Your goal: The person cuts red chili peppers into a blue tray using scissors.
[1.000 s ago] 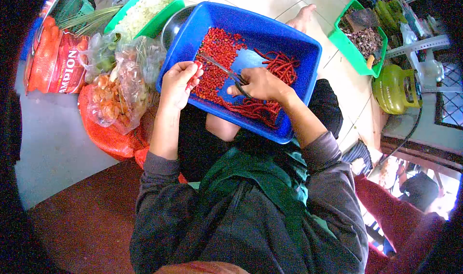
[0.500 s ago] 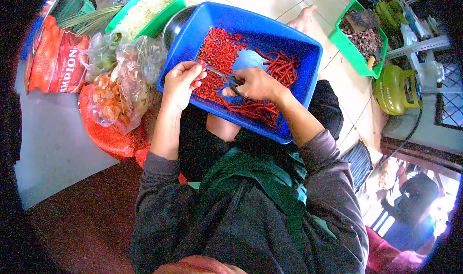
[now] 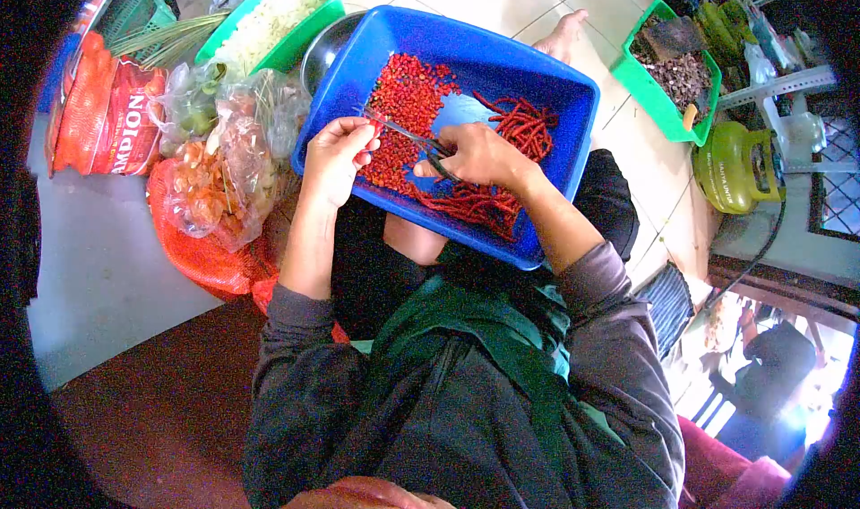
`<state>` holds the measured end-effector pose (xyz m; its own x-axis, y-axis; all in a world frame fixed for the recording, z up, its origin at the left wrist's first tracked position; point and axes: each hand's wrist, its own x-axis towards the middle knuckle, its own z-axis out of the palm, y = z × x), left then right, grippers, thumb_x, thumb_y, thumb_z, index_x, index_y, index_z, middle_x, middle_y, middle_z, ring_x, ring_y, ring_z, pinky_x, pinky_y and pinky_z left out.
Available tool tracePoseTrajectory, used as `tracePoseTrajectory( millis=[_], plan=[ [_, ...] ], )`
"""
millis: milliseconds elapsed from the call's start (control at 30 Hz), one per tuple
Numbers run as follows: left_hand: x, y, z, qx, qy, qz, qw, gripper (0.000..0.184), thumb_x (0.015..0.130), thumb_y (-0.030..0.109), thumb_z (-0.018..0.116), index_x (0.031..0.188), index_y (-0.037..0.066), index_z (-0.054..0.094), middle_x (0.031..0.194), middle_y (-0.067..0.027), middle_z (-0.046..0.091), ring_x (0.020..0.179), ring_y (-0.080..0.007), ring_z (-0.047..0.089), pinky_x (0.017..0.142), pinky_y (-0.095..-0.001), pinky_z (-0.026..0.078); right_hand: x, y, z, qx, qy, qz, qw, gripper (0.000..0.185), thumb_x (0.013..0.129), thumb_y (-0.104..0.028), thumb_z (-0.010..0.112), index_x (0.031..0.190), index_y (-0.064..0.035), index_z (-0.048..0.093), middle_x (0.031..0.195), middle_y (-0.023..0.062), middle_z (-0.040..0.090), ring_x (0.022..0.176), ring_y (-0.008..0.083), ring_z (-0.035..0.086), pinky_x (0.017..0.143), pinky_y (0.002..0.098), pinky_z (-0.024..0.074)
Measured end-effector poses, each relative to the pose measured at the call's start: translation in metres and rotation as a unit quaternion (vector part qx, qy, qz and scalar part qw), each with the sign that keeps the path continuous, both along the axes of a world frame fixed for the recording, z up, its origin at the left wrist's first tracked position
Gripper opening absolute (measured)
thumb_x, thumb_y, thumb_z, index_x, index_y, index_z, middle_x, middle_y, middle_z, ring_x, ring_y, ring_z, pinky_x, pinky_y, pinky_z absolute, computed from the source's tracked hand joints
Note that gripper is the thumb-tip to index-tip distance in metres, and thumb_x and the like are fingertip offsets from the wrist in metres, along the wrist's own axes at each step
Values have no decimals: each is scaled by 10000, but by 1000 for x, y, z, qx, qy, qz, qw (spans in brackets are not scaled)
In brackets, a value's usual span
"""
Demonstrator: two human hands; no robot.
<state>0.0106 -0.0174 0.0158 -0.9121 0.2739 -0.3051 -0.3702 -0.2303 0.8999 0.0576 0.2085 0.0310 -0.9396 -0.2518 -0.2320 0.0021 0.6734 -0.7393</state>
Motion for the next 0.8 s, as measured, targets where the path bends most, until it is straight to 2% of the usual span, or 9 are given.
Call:
tracePoseTrajectory(
  millis=[167, 267, 467, 567, 600, 700, 800],
  plan=[
    [0, 0, -1, -1, -1, 0, 1000, 119, 836, 73, 678, 926, 21, 620, 850, -70, 666, 696, -108, 639, 555, -196, 487, 5, 2, -3, -15, 9, -15, 1000, 530, 719, -489, 762, 687, 15, 601, 538, 54, 469, 549, 115, 435, 487, 344, 352],
    [-1, 0, 0, -2, -4, 0, 1000, 116, 838, 75, 676, 925, 22, 618, 851, -71, 666, 698, -108, 639, 559, -195, 486, 2, 5, -2, 33, -24, -8, 999, 577, 726, -563, 712, 721, 7, 623, 605, 150, 575, 579, 228, 556, 563, 404, 427],
    [-1, 0, -1, 21, -17, 31, 999, 110, 846, 68, 664, 929, 24, 604, 862, -69, 659, 714, -119, 643, 575, -204, 499, 7, 9, 0, 1, -31, -12, 999, 598, 728, -585, 698, 724, 9, 627, 625, 148, 594, 598, 232, 577, 570, 402, 432],
    [-2, 1, -2, 30, -22, 32, 999, 112, 846, 59, 662, 931, 22, 598, 864, -67, 655, 724, -128, 646, 583, -212, 509, 7, 5, 2, 39, -60, 29, 997, 643, 726, -632, 668, 724, 9, 626, 631, 154, 599, 610, 239, 581, 580, 403, 437],
    [-2, 1, -2, 31, -22, 29, 999, 113, 845, 56, 661, 932, 22, 597, 864, -66, 653, 727, -131, 647, 586, -215, 512, 7, 3, 2, 17, -68, 32, 997, 685, 719, -674, 642, 723, 10, 623, 633, 159, 599, 620, 247, 583, 589, 407, 439],
    [-1, 0, -2, 19, -14, 18, 1000, 114, 842, 55, 666, 927, 24, 597, 862, -65, 654, 733, -131, 649, 588, -216, 515, 5, -1, 2, 12, -59, 21, 998, 619, 730, -592, 704, 733, 16, 587, 590, 65, 504, 596, 150, 471, 532, 356, 386],
    [0, 0, -1, 16, -13, 15, 1000, 115, 839, 56, 669, 924, 25, 598, 862, -68, 658, 733, -129, 651, 586, -216, 516, 1, -4, 2, 13, -58, 20, 998, 611, 733, -583, 705, 741, 18, 598, 595, 62, 516, 598, 147, 478, 530, 357, 387]
  ],
)
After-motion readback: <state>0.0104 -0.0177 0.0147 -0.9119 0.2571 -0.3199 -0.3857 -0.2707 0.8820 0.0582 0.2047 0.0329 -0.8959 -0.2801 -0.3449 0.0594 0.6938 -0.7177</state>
